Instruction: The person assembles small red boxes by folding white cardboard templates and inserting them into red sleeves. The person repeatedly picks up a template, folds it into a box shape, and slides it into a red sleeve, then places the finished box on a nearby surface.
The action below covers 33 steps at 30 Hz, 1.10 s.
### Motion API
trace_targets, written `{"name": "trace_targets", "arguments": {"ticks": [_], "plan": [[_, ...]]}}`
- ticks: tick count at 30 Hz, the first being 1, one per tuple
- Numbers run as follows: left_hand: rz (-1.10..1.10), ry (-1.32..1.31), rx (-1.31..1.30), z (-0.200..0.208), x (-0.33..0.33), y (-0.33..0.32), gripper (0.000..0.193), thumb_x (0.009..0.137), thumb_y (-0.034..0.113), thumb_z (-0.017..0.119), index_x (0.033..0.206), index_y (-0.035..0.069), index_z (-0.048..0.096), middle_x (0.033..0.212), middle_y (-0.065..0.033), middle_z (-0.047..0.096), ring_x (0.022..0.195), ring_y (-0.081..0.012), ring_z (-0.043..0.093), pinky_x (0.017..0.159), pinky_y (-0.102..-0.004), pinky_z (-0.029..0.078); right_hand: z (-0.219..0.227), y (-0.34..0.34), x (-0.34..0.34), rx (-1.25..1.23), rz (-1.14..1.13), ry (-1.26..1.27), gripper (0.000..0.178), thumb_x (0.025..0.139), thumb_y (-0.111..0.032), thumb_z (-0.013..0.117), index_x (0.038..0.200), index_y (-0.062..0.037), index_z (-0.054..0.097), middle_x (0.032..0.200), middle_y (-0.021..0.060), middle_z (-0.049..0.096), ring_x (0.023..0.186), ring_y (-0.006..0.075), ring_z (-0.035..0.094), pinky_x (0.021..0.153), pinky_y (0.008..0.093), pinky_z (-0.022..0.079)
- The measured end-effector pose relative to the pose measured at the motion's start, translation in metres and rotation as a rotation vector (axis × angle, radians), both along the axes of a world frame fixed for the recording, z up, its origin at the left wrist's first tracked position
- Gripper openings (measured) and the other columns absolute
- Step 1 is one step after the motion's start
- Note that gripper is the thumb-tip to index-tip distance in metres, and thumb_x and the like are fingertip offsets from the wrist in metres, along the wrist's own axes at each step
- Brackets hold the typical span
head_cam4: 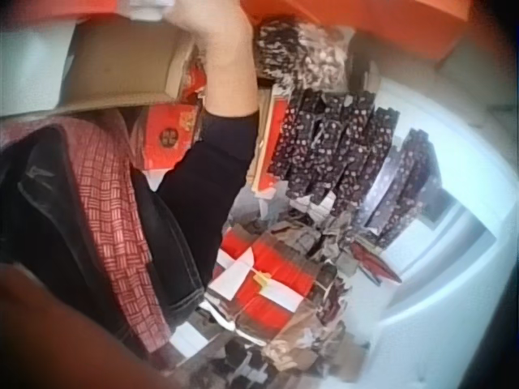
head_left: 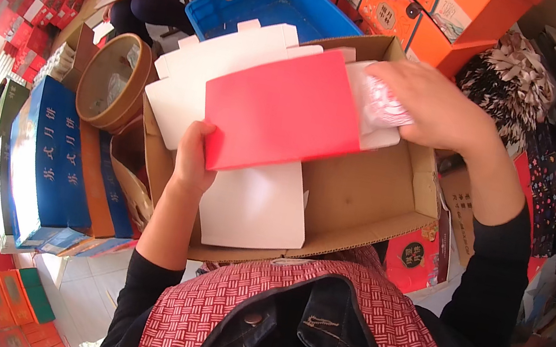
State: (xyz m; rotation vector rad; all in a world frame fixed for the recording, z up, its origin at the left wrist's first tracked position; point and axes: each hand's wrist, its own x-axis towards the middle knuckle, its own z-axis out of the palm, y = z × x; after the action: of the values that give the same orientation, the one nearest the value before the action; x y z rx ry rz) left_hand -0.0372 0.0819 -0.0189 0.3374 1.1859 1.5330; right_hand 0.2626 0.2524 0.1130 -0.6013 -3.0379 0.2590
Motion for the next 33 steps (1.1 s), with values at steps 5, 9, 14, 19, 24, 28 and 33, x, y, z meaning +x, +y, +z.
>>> {"name": "trace_targets", "arguments": {"ticks": [5,9,14,19,24,28,33], "plan": [[-0.036,-0.216,0.223,-0.004,0.0,-0.007,0.048,0.084,0.026,0.047,0.123,-0.002,0.05,0.115,-0.0141,0.061,0.103,-0.026,0.06,0.085,-0.0369,0.049,0.014,0.001,-0.027,-0.096,0.145,0.647,0.062,0.071,-0.005,0.067,0.128,-0.0027,0.044,0.117,0.0114,0.056,0.112,0.0289,0.052,0.098,0.0391,0.039],[-0.115,-0.364,0.475,-0.003,0.005,-0.011,0.059,0.079,0.018,0.061,0.132,-0.001,0.044,0.129,-0.0131,0.054,0.118,-0.0273,0.053,0.101,-0.0392,0.043,0.015,-0.009,-0.018,-0.436,-0.354,1.548,0.034,0.092,-0.023,0.054,0.12,-0.0033,0.051,0.113,0.0065,0.059,0.109,0.019,0.053,0.096,0.0399,0.042],[-0.234,-0.257,0.518,-0.009,0.008,-0.012,0.054,0.079,0.005,0.063,0.13,0.002,0.048,0.126,-0.0109,0.056,0.117,-0.0248,0.054,0.101,-0.0388,0.043,-0.05,-0.071,-0.062,-0.942,-0.21,1.442,0.051,0.095,-0.035,0.055,0.132,-0.0024,0.041,0.125,0.0088,0.053,0.114,0.0213,0.052,0.096,0.0403,0.043],[-0.312,-0.157,0.693,0.024,0.02,-0.022,0.084,0.085,0.035,0.067,0.15,0.014,0.017,0.147,-0.0146,0.034,0.134,-0.0281,0.036,0.106,-0.0445,0.036,-0.039,-0.07,-0.077,-0.879,-0.379,1.239,0.058,0.09,-0.016,0.062,0.137,0.0004,0.032,0.134,0.0118,0.042,0.117,0.0198,0.046,0.099,0.0337,0.038],[-0.185,0.39,0.63,0.042,-0.005,-0.03,0.075,0.091,0.032,0.062,0.151,0.016,0.019,0.149,-0.0135,0.029,0.13,-0.0244,0.041,0.102,-0.0403,0.04,-0.078,-0.088,-0.08,-0.624,-0.21,1.036,0.083,0.085,-0.016,0.067,0.148,0.0005,0.015,0.142,0.0164,0.034,0.128,0.0254,0.038,0.107,0.0379,0.031],[-0.17,0.47,0.407,0.042,0.02,-0.028,0.052,0.096,0.016,0.056,0.144,0.01,0.037,0.133,-0.0102,0.048,0.118,-0.015,0.049,0.099,-0.0315,0.042,-0.095,-0.105,-0.085,-0.704,-0.128,0.961,0.078,0.089,-0.016,0.061,0.148,-0.0007,0.011,0.143,0.0193,0.032,0.13,0.0265,0.037,0.108,0.0383,0.03],[-0.236,0.553,0.336,0.028,0.019,-0.02,0.046,0.103,0.036,0.035,0.137,0.006,0.045,0.126,-0.0114,0.053,0.118,-0.0167,0.049,0.105,-0.0321,0.036,-0.101,-0.077,-0.078,-0.95,-0.17,0.862,0.046,0.1,-0.022,0.041,0.139,-0.0006,0.034,0.137,0.0149,0.041,0.124,0.0219,0.042,0.105,0.0348,0.032]]}}
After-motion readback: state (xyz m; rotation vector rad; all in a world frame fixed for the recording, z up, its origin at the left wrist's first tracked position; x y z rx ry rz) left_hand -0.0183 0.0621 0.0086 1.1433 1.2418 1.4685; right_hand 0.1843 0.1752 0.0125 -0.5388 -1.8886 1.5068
